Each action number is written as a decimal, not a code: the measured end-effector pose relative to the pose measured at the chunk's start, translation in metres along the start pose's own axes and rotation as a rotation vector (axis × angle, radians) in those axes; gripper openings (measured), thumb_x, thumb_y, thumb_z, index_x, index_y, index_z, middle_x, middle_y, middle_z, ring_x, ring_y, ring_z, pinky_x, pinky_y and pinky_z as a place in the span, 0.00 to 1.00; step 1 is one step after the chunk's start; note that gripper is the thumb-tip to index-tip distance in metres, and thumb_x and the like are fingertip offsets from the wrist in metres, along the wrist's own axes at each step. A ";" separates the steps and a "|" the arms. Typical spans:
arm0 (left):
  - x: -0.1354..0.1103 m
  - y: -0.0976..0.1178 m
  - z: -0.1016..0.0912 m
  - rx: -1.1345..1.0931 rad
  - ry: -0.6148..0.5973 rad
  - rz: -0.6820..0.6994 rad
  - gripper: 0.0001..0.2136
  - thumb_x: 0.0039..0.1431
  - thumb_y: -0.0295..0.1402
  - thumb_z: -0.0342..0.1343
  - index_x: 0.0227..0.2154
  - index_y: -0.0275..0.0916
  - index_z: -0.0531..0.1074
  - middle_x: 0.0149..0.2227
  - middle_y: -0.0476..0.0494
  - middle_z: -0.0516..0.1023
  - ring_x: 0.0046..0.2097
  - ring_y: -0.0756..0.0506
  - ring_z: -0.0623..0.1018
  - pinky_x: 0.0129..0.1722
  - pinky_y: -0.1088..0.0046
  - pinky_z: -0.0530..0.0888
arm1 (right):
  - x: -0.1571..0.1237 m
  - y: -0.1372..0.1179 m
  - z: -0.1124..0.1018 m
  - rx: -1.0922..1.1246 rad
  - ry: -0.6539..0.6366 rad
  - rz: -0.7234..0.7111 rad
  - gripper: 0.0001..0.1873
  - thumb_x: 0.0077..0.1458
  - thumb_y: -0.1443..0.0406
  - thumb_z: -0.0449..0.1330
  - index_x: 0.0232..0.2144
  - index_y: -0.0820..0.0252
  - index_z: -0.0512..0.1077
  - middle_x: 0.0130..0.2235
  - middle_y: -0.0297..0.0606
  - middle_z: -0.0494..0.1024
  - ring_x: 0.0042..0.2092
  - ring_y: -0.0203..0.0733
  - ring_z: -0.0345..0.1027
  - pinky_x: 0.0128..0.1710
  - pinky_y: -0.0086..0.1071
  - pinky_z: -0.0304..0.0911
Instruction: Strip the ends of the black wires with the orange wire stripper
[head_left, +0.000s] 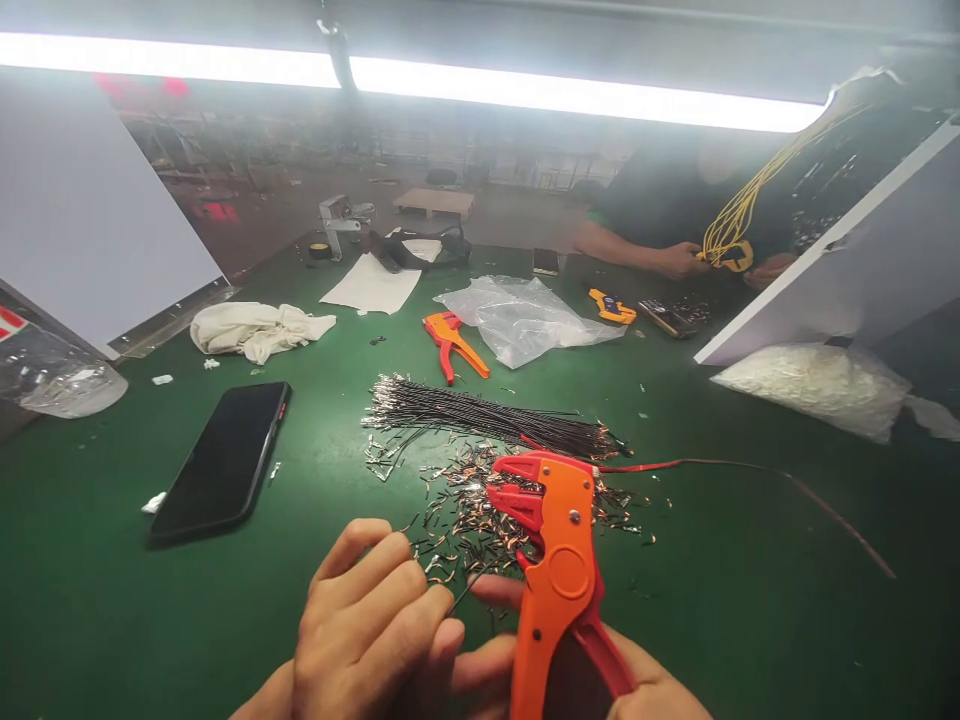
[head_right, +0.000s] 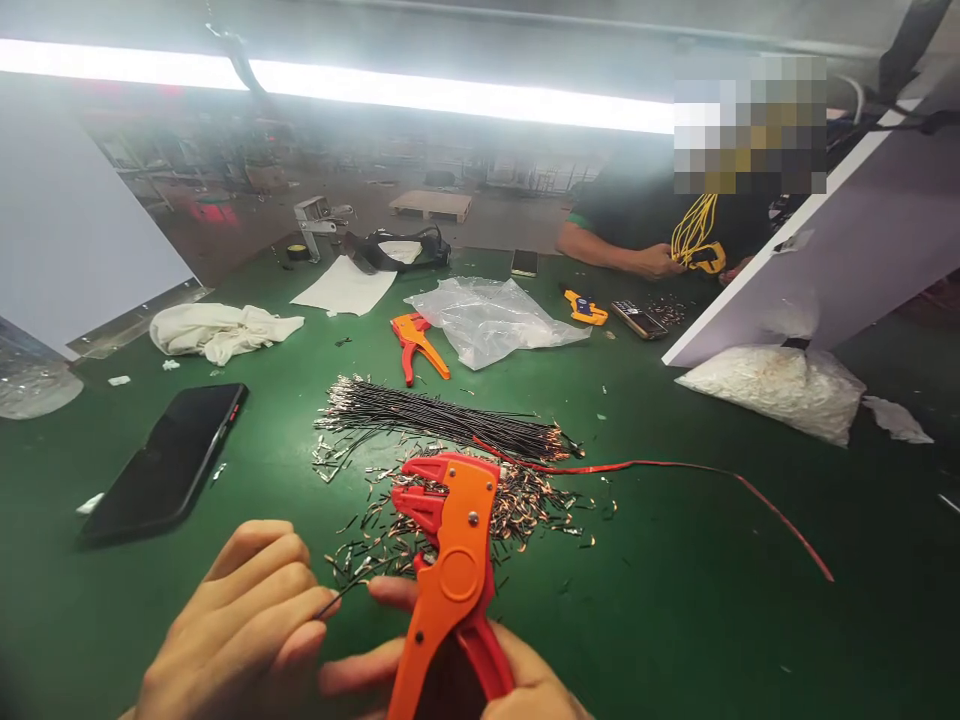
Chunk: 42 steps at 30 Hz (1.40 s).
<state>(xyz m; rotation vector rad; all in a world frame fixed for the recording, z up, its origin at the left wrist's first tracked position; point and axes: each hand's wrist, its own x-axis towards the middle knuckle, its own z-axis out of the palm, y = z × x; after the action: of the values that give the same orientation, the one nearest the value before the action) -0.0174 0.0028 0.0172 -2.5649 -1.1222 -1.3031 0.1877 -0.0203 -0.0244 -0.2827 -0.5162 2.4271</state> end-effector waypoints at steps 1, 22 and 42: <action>-0.001 -0.001 0.000 0.004 -0.005 0.012 0.11 0.61 0.21 0.50 0.26 0.41 0.65 0.16 0.56 0.65 0.20 0.50 0.65 0.30 0.67 0.67 | 0.000 0.001 -0.001 0.017 0.041 0.022 0.23 0.59 0.60 0.60 0.58 0.49 0.72 0.52 0.43 0.83 0.52 0.55 0.79 0.58 0.56 0.61; 0.008 0.002 -0.009 0.082 -0.009 0.060 0.12 0.62 0.22 0.48 0.24 0.41 0.62 0.17 0.57 0.69 0.20 0.50 0.69 0.33 0.65 0.61 | 0.005 0.004 -0.004 -0.096 0.075 -0.131 0.35 0.45 0.79 0.61 0.55 0.50 0.68 0.47 0.37 0.85 0.39 0.43 0.84 0.36 0.32 0.73; 0.000 0.019 0.011 0.015 0.407 -0.039 0.17 0.60 0.21 0.48 0.17 0.39 0.55 0.13 0.55 0.58 0.19 0.51 0.62 0.30 0.64 0.57 | -0.001 0.028 -0.007 -0.318 0.163 -0.014 0.27 0.49 0.47 0.66 0.45 0.56 0.68 0.39 0.44 0.80 0.43 0.54 0.77 0.51 0.50 0.66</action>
<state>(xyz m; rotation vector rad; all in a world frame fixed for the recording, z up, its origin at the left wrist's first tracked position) 0.0021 -0.0075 0.0155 -2.1329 -1.0938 -1.7129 0.1752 -0.0392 -0.0423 -0.6033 -0.8266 2.2774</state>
